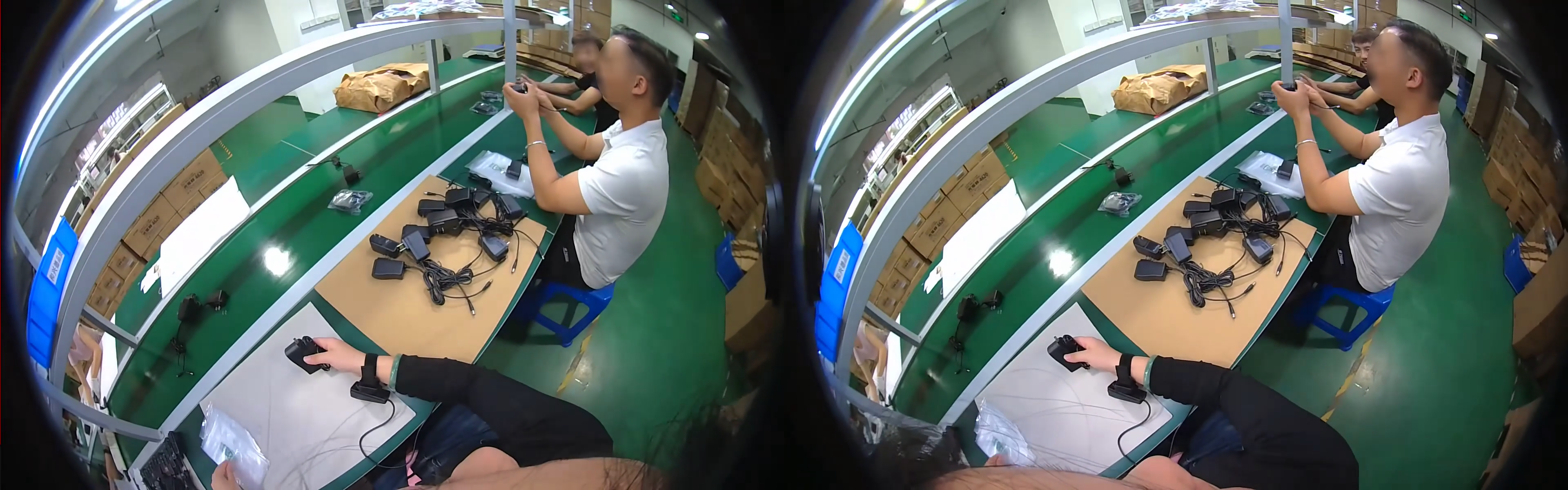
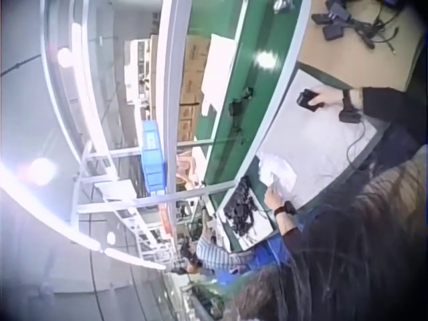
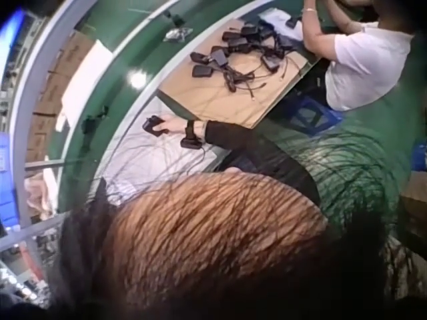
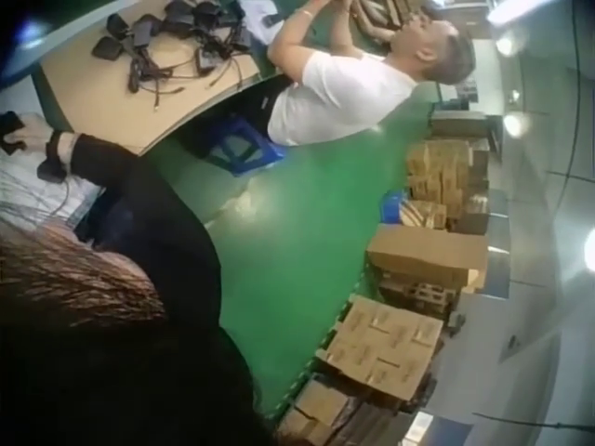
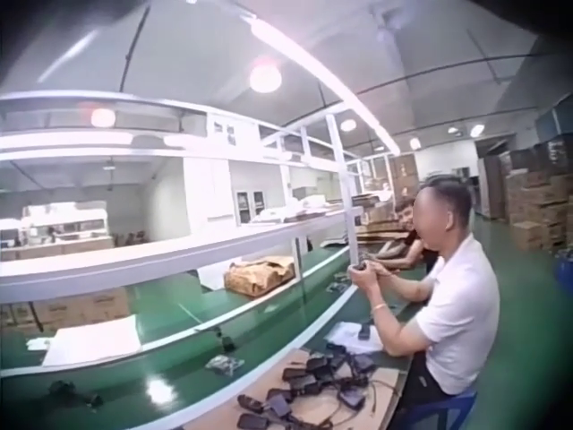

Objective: The person picks up a power adapter, wraps its cord around the body, and slides it into a plastic bag. After placing the packaged adapter onto a cardboard sheet, they repeat the process with another adapter from the conveyor belt.

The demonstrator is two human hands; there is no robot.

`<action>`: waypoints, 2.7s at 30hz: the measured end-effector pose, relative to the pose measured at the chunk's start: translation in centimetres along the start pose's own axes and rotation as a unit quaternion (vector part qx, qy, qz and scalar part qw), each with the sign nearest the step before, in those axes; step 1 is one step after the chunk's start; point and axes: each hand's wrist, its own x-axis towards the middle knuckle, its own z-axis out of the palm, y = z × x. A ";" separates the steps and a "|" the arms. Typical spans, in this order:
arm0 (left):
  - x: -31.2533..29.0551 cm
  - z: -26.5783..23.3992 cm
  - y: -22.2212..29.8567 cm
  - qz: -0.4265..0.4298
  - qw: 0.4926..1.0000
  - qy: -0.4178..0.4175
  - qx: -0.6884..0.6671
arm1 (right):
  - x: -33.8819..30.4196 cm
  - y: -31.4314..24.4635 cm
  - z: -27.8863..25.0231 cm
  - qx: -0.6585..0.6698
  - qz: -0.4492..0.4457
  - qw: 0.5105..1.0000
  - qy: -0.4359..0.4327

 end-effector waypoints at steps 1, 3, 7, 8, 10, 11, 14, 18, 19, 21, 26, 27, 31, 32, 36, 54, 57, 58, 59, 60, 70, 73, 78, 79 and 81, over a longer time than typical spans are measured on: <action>0.0 -0.2 -0.1 -0.021 0.997 0.066 0.014 | -0.1 -0.2 0.0 0.002 -0.003 1.000 0.002; 1.1 0.4 -1.0 -0.042 0.990 0.130 0.024 | 0.1 -0.3 -0.5 0.000 -0.005 1.000 0.006; 5.8 3.3 -3.5 -0.056 0.886 0.358 -0.290 | 1.0 0.2 0.1 0.025 0.009 0.996 -0.084; 6.7 0.9 5.2 -0.177 0.775 0.240 -0.557 | 0.2 -0.3 -1.2 0.052 0.009 0.995 -0.084; 8.2 4.0 6.7 -0.037 0.702 0.066 -0.709 | -0.4 -1.6 -0.5 0.116 0.004 0.986 -0.123; 9.3 6.6 9.0 0.082 0.794 0.182 -0.575 | -0.4 -1.6 -0.3 0.116 0.005 0.984 -0.132; 9.3 7.1 18.2 -0.026 0.784 0.051 -0.618 | 0.3 -0.8 -1.0 0.164 0.007 0.973 -0.164; 9.3 10.0 22.2 0.029 0.705 -0.008 -0.708 | -0.5 -2.9 -2.0 0.074 -0.002 0.979 -0.188; 9.0 9.3 23.4 0.070 0.740 0.022 -0.668 | -0.4 -3.3 -2.9 -0.001 0.040 0.980 -0.197; 8.6 8.5 24.7 0.020 0.737 -0.018 -0.675 | -1.2 -3.9 -3.2 -0.043 -0.012 0.982 -0.182; 7.9 7.2 25.5 -0.036 0.664 -0.120 -0.737 | 0.1 -2.9 -2.7 -0.129 -0.066 0.967 -0.211; 7.8 7.5 25.3 -0.034 0.663 -0.137 -0.735 | -0.1 -2.9 -2.4 -0.145 -0.064 0.968 -0.196; 7.9 8.3 24.0 -0.029 0.651 -0.185 -0.735 | -0.1 -3.3 -2.0 -0.106 0.155 0.972 -0.140; 7.9 7.9 24.4 -0.026 0.649 -0.190 -0.736 | -0.2 -3.4 -2.3 -0.107 0.155 0.973 -0.134; 7.8 6.5 25.3 -0.021 0.563 -0.204 -0.801 | -0.3 -3.3 -3.1 -0.130 0.077 0.984 -0.090; 7.3 8.2 26.0 0.004 0.713 -0.021 -0.701 | -0.8 -3.0 -1.5 -0.137 -0.046 0.986 -0.087; 7.4 8.1 25.9 -0.036 0.730 -0.003 -0.682 | -0.5 -3.0 -1.2 -0.259 -0.160 0.951 -0.059; 7.4 8.2 25.8 -0.013 0.802 0.030 -0.597 | -0.5 -3.1 -0.9 -0.356 -0.241 0.902 -0.033; 7.3 8.4 25.8 0.009 0.862 0.060 -0.504 | -0.6 -3.4 -0.7 -0.446 -0.317 0.837 -0.004; 7.3 8.5 25.6 0.003 0.864 0.063 -0.499 | -0.9 -3.8 -0.5 -0.441 -0.317 0.840 -0.010; 6.0 7.7 27.3 0.095 0.846 0.055 -0.522 | -1.6 -3.7 0.1 -0.034 0.071 0.991 -0.110; 6.0 7.8 27.5 0.076 0.812 0.016 -0.578 | -1.4 -3.3 0.3 -0.040 0.067 0.996 -0.047; 5.7 8.0 28.1 0.038 0.741 -0.005 -0.670 | -1.5 -2.8 1.0 -0.140 0.039 0.989 -0.022; 5.7 8.0 28.3 0.035 0.726 -0.002 -0.687 | -1.4 -2.5 1.0 -0.187 0.033 0.982 -0.007; 5.8 8.4 28.8 0.041 0.717 0.015 -0.696 | -1.3 -1.3 0.9 -0.289 -0.049 0.956 0.017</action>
